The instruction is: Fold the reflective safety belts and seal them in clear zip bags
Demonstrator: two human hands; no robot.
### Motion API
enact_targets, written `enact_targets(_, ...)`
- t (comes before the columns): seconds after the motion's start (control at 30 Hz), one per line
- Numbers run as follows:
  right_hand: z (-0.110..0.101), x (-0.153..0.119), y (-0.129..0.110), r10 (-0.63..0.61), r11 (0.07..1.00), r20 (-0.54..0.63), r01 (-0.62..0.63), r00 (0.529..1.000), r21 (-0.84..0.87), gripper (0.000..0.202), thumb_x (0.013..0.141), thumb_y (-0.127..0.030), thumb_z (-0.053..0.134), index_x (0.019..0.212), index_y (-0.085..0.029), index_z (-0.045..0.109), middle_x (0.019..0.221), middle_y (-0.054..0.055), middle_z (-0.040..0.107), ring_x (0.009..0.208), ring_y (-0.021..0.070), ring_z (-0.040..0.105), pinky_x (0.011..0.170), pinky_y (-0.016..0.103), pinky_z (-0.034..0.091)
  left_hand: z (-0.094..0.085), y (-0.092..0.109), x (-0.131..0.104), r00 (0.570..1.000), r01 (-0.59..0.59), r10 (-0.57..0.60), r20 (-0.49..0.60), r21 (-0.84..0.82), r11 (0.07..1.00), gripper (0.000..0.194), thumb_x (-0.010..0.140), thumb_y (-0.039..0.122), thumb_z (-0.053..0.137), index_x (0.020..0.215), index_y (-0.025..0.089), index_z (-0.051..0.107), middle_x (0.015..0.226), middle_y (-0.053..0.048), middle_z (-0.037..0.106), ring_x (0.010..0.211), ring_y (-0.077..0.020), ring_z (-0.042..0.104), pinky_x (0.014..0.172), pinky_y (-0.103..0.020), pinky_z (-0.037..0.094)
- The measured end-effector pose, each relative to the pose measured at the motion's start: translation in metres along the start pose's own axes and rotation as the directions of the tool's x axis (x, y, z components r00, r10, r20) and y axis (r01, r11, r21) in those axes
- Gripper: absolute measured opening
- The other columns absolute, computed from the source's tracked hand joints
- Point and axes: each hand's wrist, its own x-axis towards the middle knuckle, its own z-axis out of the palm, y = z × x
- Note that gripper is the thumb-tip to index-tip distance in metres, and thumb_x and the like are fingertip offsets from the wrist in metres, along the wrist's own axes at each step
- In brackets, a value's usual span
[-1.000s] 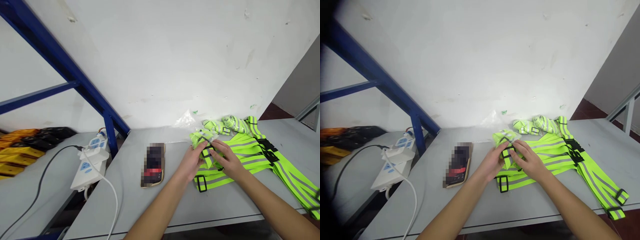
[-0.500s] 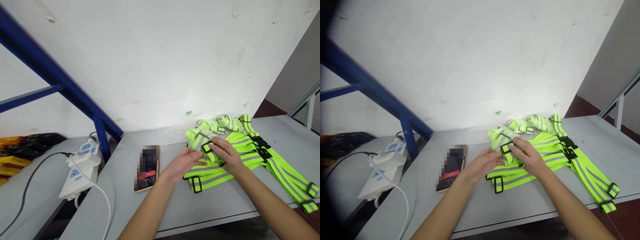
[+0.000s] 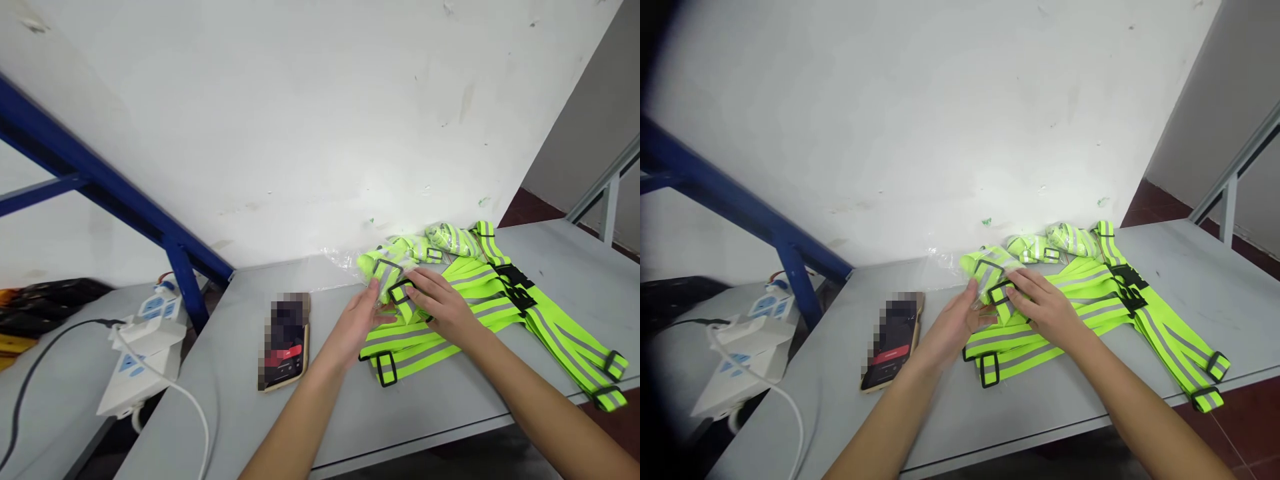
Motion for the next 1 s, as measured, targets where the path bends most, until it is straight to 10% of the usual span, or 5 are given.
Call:
enact_targets(0.3, 0.0, 0.004, -0.008, -0.022, 0.999, -0.105, 0.017, 0.994, -0.049, 0.05, 0.087, 0.001, 0.048, 0.134, -0.016, 0.046, 0.133, 0.019, 0.056, 0.132, 0.0264, 0.044, 0.097, 0.048, 0.052, 0.004, -0.002, 0.0, 0.997, 0.003, 0.003, -0.073, 0.077, 0.997, 0.058, 0.079, 0.063, 0.059, 0.111, 0.015, 0.065, 0.119, -0.014, 0.063, 0.105, -0.0269, 0.06, 0.082, -0.035, 0.051)
enact_targets(0.63, -0.002, 0.007, -0.009, -0.048, 0.998, -0.151, 0.044, 0.987, -0.035, 0.044, 0.087, 0.001, 0.048, 0.129, -0.014, 0.048, 0.12, 0.019, 0.066, 0.132, 0.0257, 0.044, 0.097, 0.049, 0.051, 0.007, -0.001, -0.003, 0.992, -0.073, 0.076, 0.102, -0.038, 0.997, 0.06, 0.085, 0.068, 0.044, 0.127, 0.028, 0.058, 0.125, -0.007, 0.063, 0.11, -0.0257, 0.059, 0.082, -0.035, 0.051)
enact_targets(1.0, 0.002, -0.001, -0.008, 0.014, 0.999, -0.064, -0.011, 0.998, 0.042, 0.062, 0.072, 0.004, 0.049, 0.13, -0.015, 0.042, 0.136, 0.018, 0.054, 0.136, 0.0247, 0.039, 0.093, 0.045, 0.053, -0.004, -0.009, -0.004, 0.99, -0.098, 0.074, 0.119, 0.21, 0.973, 0.036, 0.083, 0.051, 0.059, 0.097, 0.02, 0.07, 0.101, -0.006, 0.068, 0.099, -0.0255, 0.059, 0.079, -0.031, 0.045)
